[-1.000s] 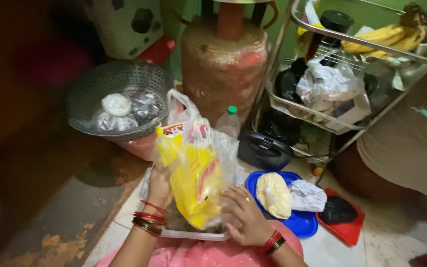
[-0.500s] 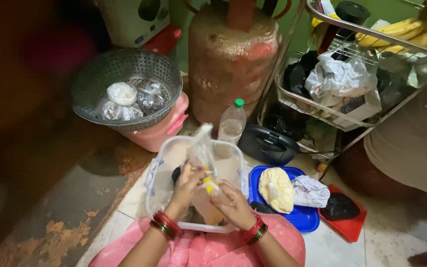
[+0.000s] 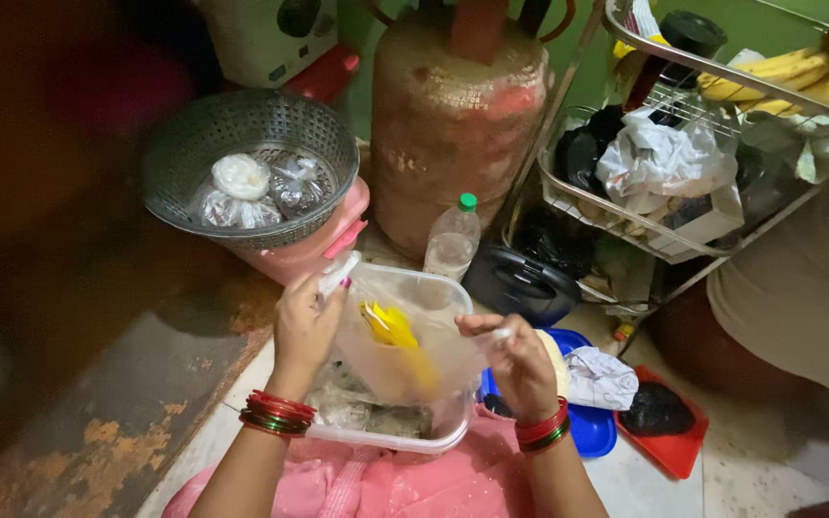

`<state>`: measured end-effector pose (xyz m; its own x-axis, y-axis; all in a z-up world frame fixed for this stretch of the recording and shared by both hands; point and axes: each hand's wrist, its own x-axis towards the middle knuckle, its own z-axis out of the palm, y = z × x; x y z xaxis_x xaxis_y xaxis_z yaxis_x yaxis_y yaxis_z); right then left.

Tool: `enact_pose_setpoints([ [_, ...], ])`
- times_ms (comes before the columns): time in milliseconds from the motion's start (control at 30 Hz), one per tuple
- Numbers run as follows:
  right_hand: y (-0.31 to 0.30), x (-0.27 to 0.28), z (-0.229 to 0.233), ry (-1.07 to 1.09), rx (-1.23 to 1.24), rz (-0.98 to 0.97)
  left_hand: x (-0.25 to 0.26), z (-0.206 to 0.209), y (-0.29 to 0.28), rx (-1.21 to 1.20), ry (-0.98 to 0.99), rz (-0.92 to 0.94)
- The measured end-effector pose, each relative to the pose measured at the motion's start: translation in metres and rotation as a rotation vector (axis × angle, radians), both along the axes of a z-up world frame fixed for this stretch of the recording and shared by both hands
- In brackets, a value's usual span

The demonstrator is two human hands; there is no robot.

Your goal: The person sits on the floor and opens a plastic container. They remove small yellow items from a black bag and place them into the container, then add several other plastic bags containing different items into the same container.

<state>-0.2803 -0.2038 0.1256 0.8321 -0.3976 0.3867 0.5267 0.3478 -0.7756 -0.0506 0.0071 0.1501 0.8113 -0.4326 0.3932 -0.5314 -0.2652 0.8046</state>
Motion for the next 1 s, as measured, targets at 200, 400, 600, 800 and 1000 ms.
enact_pose_setpoints([
  [200, 0.010, 0.027, 0.016, -0.094, 0.186, 0.110, -0.018, 0.035, 0.005, -0.359, -0.267, -0.327],
  [400, 0.010, 0.060, -0.005, 0.141, 0.156, -0.014, -0.028, 0.017, -0.022, -0.253, 0.333, -0.719],
  [600, -0.011, 0.074, -0.050, 0.236, 0.065, -0.113, -0.037, 0.005, -0.046, -0.206, -0.206, -0.688],
  [800, -0.028, 0.085, -0.087, 0.251, 0.145, -0.192, -0.049, -0.007, -0.071, -0.087, 0.534, -0.586],
  [1000, -0.024, 0.071, -0.094, 0.309, -0.064, -0.107, -0.052, 0.004, -0.086, -0.156, -0.257, -0.467],
])
